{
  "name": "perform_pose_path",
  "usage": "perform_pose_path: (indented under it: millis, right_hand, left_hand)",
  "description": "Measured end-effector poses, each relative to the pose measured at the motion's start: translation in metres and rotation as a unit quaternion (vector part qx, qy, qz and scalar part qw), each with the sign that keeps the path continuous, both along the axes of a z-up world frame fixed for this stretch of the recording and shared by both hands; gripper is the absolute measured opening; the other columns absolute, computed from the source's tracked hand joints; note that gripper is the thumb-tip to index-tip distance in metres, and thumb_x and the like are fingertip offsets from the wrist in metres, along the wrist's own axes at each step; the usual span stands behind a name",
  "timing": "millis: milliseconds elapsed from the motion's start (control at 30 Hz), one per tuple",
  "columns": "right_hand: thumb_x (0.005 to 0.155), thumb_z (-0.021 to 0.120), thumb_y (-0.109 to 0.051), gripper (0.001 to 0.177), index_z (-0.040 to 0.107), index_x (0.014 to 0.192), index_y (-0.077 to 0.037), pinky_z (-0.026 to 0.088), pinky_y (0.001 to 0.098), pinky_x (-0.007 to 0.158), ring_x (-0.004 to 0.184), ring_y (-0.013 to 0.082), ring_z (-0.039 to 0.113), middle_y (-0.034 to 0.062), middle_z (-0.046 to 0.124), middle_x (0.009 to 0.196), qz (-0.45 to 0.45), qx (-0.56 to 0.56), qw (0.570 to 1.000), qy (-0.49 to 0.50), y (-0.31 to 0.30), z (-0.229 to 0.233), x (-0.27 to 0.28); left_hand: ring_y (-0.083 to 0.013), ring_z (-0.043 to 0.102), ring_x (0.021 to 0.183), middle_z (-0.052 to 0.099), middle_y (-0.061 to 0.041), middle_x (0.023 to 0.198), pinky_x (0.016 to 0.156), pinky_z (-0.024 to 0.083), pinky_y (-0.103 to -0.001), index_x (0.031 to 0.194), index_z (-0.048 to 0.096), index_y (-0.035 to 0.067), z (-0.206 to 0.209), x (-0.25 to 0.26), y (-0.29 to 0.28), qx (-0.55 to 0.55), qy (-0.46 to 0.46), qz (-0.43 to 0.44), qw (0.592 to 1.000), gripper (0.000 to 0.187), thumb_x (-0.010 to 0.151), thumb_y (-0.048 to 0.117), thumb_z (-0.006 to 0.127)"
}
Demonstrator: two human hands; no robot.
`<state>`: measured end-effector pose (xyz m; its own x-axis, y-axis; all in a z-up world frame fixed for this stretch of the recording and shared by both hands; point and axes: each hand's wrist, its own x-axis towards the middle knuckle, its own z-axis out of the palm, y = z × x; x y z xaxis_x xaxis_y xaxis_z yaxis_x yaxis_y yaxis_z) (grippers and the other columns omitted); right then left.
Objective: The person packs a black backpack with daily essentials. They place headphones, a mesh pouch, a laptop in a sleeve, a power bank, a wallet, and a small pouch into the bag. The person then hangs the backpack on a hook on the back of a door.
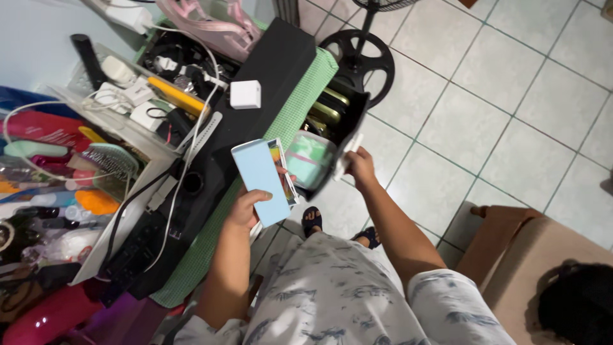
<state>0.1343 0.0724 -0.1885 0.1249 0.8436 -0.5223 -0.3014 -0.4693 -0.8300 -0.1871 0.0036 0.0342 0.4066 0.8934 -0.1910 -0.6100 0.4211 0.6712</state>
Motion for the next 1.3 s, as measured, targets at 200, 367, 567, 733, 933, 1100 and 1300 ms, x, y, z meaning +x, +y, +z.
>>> perform_pose_path:
  millis: [200, 367, 567, 733, 933, 1100, 1300]
  right_hand:
    - [0.090, 0.056, -0.011, 0.011, 0.063, 0.094, -0.004, 0.049, 0.0339, 0.050, 0.059, 0.0213, 0.060, 0.0099, 0.062, 0.076, -0.034, -0.005, 0.999, -0.037, -0.059, -0.003, 0.085]
    - [0.094, 0.061, -0.013, 0.016, 0.057, 0.096, 0.003, 0.057, 0.0360, 0.060, 0.067, 0.0238, 0.065, 0.0108, 0.067, 0.082, 0.027, -0.011, 0.997, -0.073, -0.082, 0.035, 0.115]
    - [0.101, 0.069, -0.013, 0.038, 0.058, 0.135, 0.000, 0.058, 0.0309, 0.086, 0.112, 0.0199, 0.066, 0.0156, 0.068, 0.123, -0.047, 0.211, 0.894, -0.392, -0.099, 0.150, 0.100]
    - [0.088, 0.070, -0.012, 0.063, 0.045, 0.145, -0.003, 0.055, 0.0321, 0.082, 0.100, 0.0182, 0.067, 0.0094, 0.063, 0.128, 0.057, 0.112, 0.984, -0.130, -0.100, 0.215, 0.066]
    - [0.093, 0.064, -0.006, 0.054, 0.050, 0.144, 0.003, 0.057, 0.0344, 0.089, 0.102, 0.0200, 0.067, 0.0153, 0.064, 0.120, -0.058, 0.091, 0.993, 0.045, -0.085, 0.208, 0.063]
    - [0.092, 0.061, -0.011, 0.048, 0.052, 0.137, 0.003, 0.058, 0.0362, 0.084, 0.098, 0.0202, 0.070, 0.0132, 0.071, 0.117, -0.119, 0.041, 0.988, 0.090, -0.083, 0.195, 0.062]
    - [0.097, 0.065, -0.014, 0.049, 0.055, 0.141, 0.005, 0.056, 0.0336, 0.089, 0.097, 0.0185, 0.069, 0.0121, 0.069, 0.110, 0.006, 0.070, 0.997, 0.031, -0.063, 0.198, 0.042]
  left_hand:
    - [-0.0408, 0.058, 0.132, 0.061, -0.018, 0.130, 0.107, 0.050, -0.049, 0.139, 0.049, -0.002, -0.011, 0.032, 0.017, -0.016, 0.003, -0.056, 0.998, 0.074, 0.066, 0.002, 0.053]
    - [-0.0346, 0.062, 0.121, 0.065, -0.020, 0.129, 0.101, 0.053, -0.047, 0.138, 0.052, -0.007, -0.027, 0.078, 0.038, -0.003, 0.038, -0.126, 0.991, 0.069, 0.069, 0.003, 0.053]
    - [-0.0270, 0.062, 0.123, 0.062, -0.017, 0.138, 0.103, 0.054, -0.039, 0.141, 0.053, -0.006, -0.030, 0.137, 0.051, 0.022, 0.000, -0.216, 0.976, 0.070, 0.071, 0.004, 0.055]
    - [-0.0271, 0.062, 0.121, 0.060, -0.016, 0.139, 0.100, 0.054, -0.038, 0.145, 0.052, -0.004, -0.025, 0.177, 0.048, -0.061, -0.124, -0.254, 0.957, 0.073, 0.073, 0.005, 0.055]
    - [-0.0293, 0.064, 0.119, 0.061, -0.019, 0.136, 0.095, 0.060, -0.047, 0.140, 0.047, -0.002, -0.034, 0.149, 0.085, -0.061, 0.004, -0.262, 0.963, 0.072, 0.070, 0.010, 0.057]
    - [-0.0386, 0.062, 0.120, 0.058, -0.028, 0.134, 0.100, 0.051, -0.046, 0.145, 0.034, -0.007, -0.072, 0.113, 0.118, 0.084, 0.575, -0.074, 0.810, 0.092, 0.078, 0.038, 0.079]
    - [-0.0484, 0.056, 0.125, 0.053, -0.037, 0.138, 0.105, 0.047, -0.046, 0.144, 0.033, -0.015, -0.130, 0.112, 0.131, 0.109, 0.748, -0.037, 0.654, 0.099, 0.079, 0.045, 0.077]
